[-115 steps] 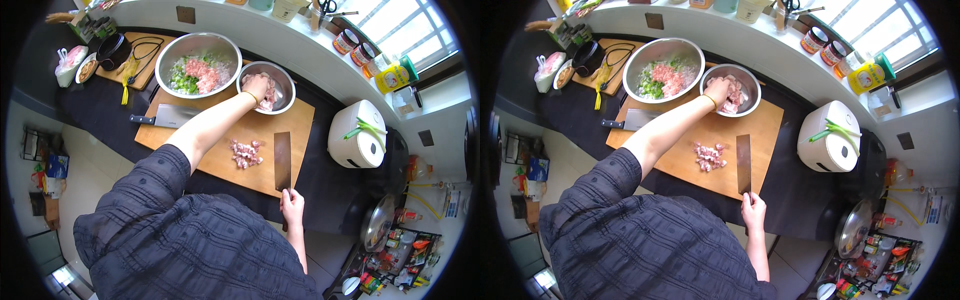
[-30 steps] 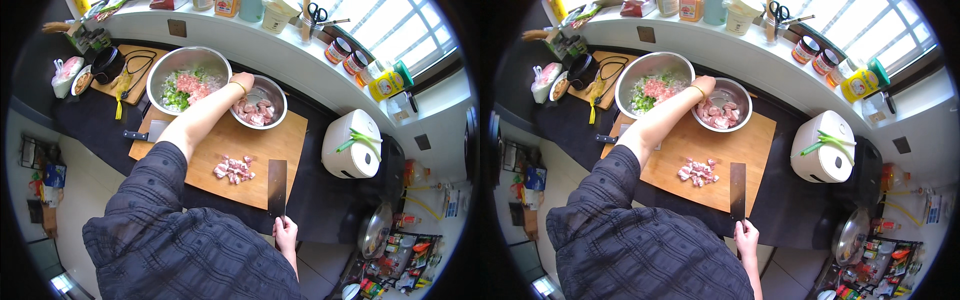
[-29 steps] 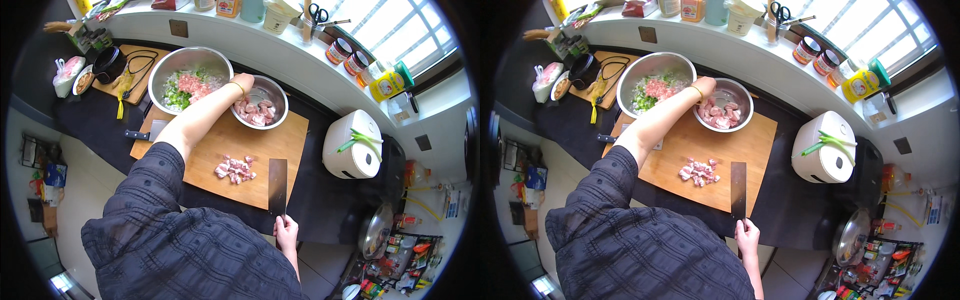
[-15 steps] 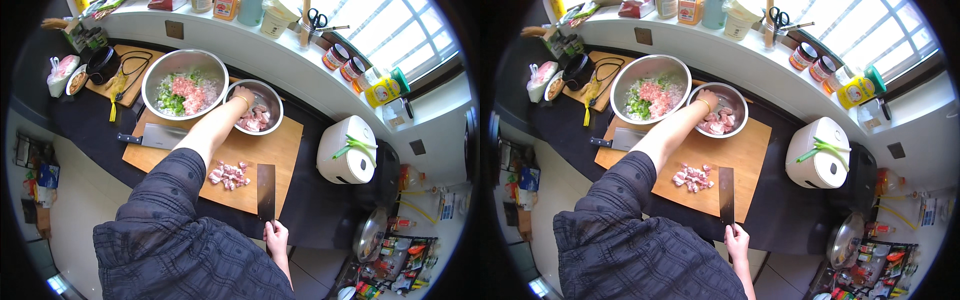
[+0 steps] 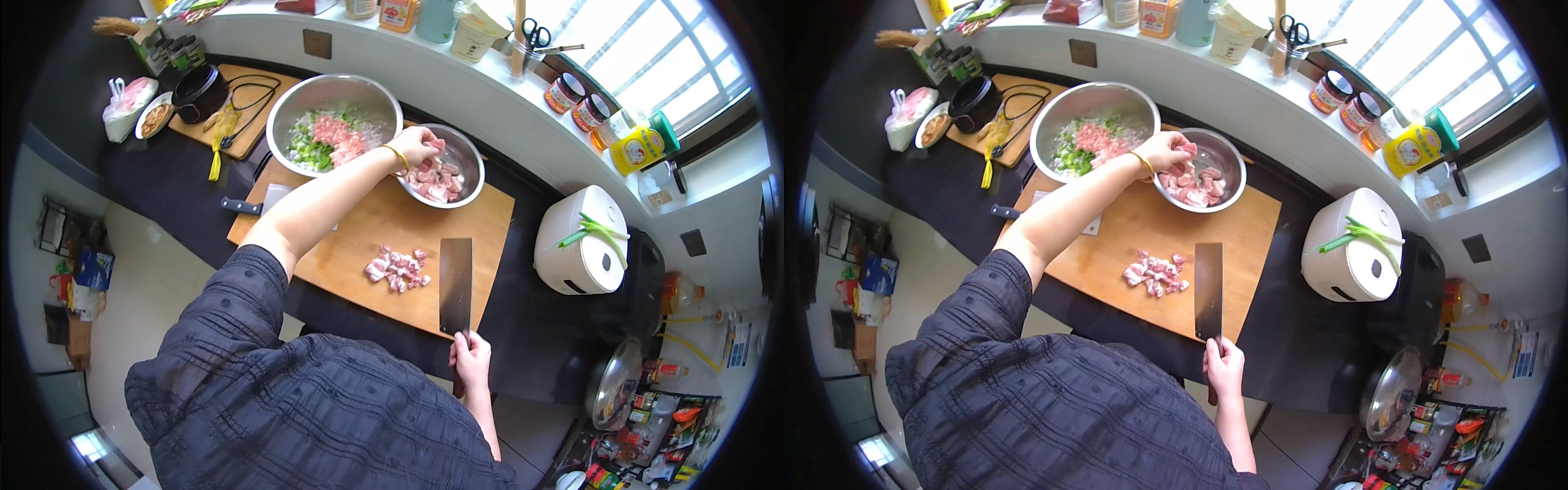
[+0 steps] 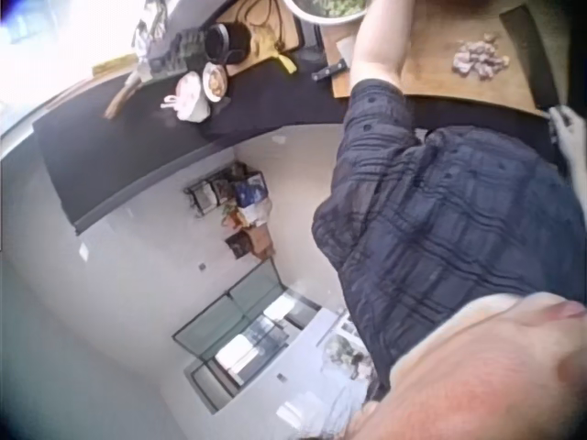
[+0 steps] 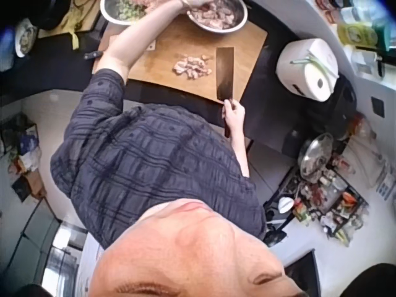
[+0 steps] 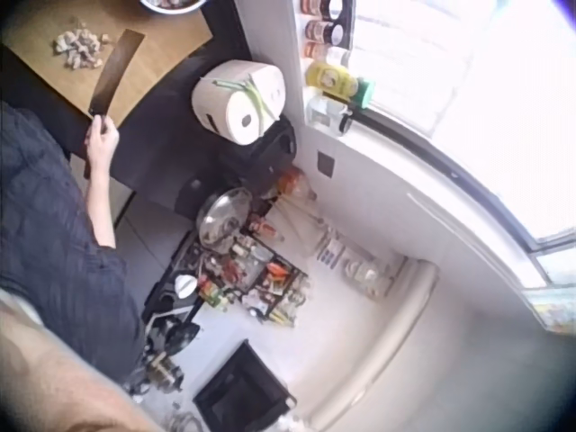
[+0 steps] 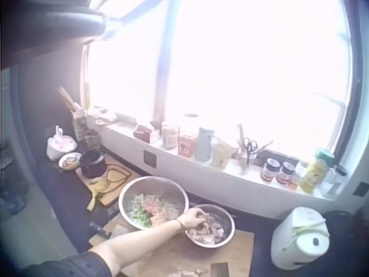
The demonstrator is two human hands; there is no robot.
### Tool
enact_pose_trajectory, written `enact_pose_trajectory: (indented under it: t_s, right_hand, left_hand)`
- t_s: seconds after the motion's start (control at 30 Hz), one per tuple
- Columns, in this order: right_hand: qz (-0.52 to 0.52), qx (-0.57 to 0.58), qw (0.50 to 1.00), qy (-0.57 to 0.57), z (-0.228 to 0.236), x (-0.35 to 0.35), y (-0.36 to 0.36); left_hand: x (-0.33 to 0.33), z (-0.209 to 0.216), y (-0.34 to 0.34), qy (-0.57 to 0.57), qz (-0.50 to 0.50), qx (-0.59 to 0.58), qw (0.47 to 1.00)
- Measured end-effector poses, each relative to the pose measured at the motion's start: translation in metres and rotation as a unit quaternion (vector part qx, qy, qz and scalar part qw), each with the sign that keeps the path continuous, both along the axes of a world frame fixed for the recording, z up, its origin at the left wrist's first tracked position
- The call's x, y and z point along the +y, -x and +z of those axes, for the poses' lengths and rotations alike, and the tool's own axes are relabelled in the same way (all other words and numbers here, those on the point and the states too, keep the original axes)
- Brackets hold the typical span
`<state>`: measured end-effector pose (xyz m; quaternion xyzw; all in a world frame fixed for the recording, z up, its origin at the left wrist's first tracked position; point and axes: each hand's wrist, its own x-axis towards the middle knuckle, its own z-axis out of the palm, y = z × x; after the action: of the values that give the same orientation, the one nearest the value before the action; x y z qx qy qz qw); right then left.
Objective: The person chops pieces of raw meat into smaller cubes on a wooden cutting board using a cleaver. They periodically transfer the chopped meat into a metal bowl. Later, they use two knives simultaneously to mince the meat further.
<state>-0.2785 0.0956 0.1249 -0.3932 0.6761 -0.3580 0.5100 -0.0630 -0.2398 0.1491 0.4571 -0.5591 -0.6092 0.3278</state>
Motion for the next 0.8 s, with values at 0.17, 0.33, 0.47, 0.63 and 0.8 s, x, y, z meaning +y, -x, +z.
enact_pose_trajectory:
  t_s: [0.17,0.33,0.47,0.63,0.8]
  right_hand:
    - [0.04,-0.024,0.999,-0.019,0.002,-0.007,-0.022]
    - [0.104,0.003,0.992,-0.07,-0.011,0.003,-0.039]
    - [0.128,0.102,0.985,-0.058,-0.04,0.003,-0.043]
    - [0.115,0.144,0.983,-0.01,-0.045,-0.009,-0.052]
    - [0.112,0.146,0.983,0.016,-0.042,-0.012,-0.053]
  left_hand:
    - [0.062,-0.026,-0.033,0.066,0.045,-0.021,0.997]
    - [0.136,-0.057,-0.065,0.015,0.088,-0.039,0.995]
    - [0.165,-0.098,-0.078,-0.088,0.106,-0.067,0.988]
    - [0.19,-0.11,-0.078,0.319,0.121,-0.283,0.897]
    - [0.203,-0.114,-0.06,0.441,-0.076,-0.246,0.86]
